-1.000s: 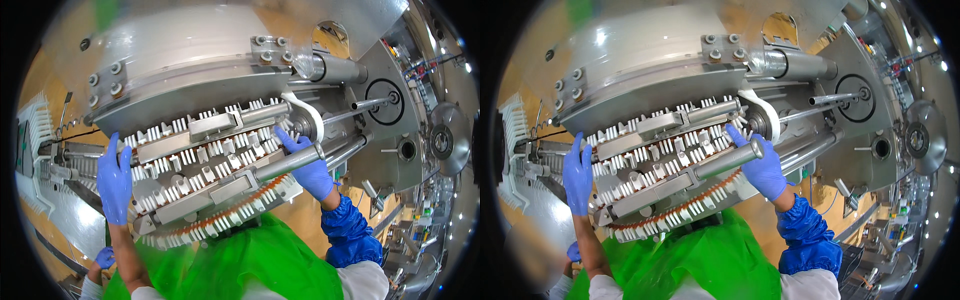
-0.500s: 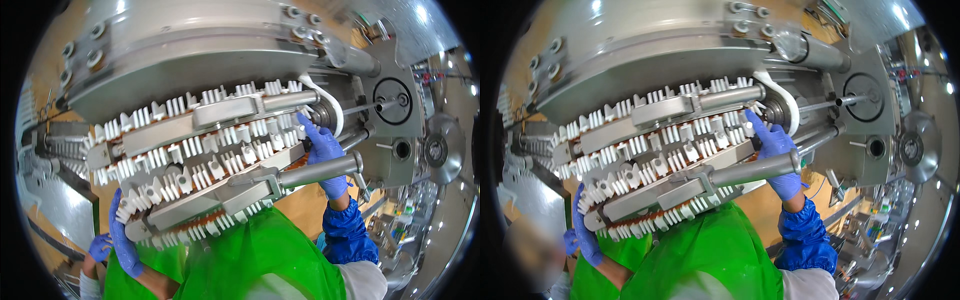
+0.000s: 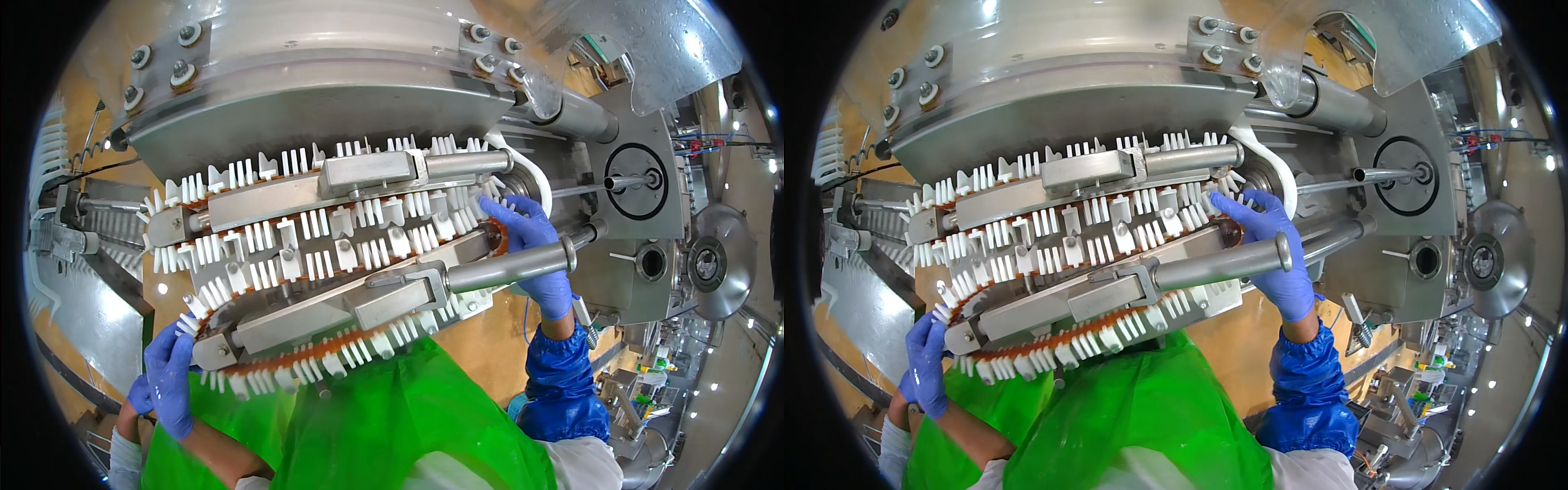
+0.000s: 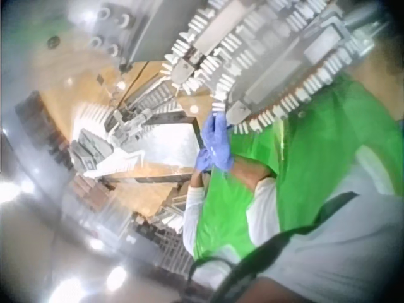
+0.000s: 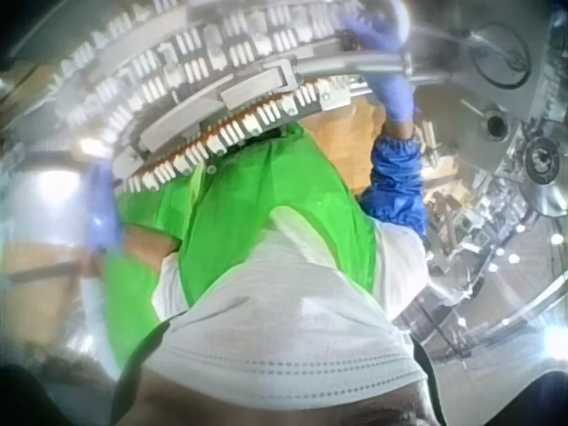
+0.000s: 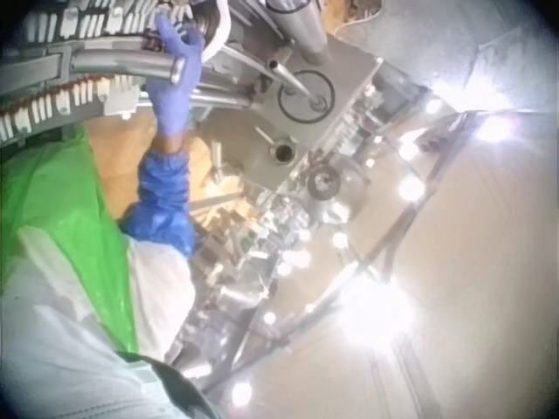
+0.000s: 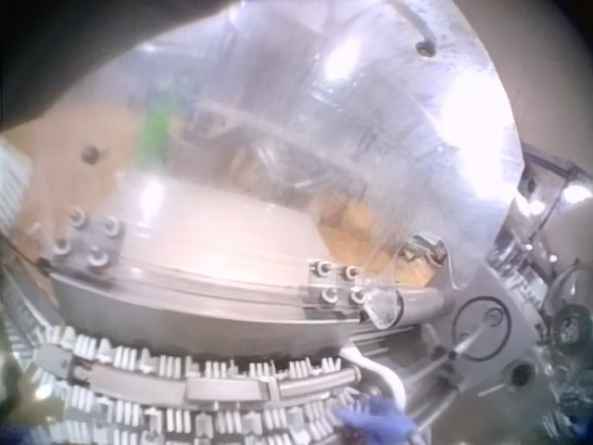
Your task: The person assembles components on a stainless steel machine, installing a white plastic ring, metal rods, and a white plastic comb-like part. The person also handles a metal cylindrical part with multiple holes.
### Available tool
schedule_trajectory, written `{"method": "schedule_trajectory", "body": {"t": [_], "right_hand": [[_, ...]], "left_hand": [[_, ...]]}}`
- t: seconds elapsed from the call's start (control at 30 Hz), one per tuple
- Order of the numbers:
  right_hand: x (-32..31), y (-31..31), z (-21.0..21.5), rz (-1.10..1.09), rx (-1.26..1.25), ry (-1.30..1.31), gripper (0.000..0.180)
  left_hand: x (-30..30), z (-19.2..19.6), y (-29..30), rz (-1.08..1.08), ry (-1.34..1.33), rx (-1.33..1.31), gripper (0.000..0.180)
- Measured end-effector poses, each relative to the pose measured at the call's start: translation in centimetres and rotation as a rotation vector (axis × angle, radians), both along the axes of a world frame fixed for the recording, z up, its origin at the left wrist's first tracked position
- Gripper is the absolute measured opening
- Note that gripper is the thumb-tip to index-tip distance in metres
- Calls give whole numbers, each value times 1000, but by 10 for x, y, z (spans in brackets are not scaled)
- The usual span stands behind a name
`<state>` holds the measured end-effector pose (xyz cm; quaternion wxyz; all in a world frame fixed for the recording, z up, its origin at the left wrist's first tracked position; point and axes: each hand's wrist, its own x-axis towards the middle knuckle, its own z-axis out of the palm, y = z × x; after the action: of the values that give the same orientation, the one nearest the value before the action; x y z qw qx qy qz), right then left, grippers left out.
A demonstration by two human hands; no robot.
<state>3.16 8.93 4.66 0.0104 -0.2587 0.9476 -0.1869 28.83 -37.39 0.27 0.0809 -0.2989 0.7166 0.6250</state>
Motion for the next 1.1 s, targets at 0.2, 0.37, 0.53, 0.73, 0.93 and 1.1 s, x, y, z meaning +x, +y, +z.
{"method": "schedule_trajectory", "body": {"t": [0.2, 0.37, 0.53, 0.73, 0.93, 1.1], "right_hand": [[11, -4, -12, -68, 74, -82, 70], [16, 3, -26, -60, 190, 62, 76], [12, -2, -13, -80, 295, 29, 77], [20, -13, -2, -99, 313, 88, 68], [34, -4, -19, -243, 166, 62, 71], [37, -22, -10, -300, 300, 74, 75]], "left_hand": [[11, -15, -8, 78, 110, -14, 35], [-35, 17, -26, 48, 276, -336, 36], [-149, 28, -11, -319, 527, -884, 40], [-154, 7, -1, -214, 354, -919, 35], [-156, 14, 19, -77, 210, -1070, 36], [-141, 8, -4, 58, 340, -633, 48]]}}
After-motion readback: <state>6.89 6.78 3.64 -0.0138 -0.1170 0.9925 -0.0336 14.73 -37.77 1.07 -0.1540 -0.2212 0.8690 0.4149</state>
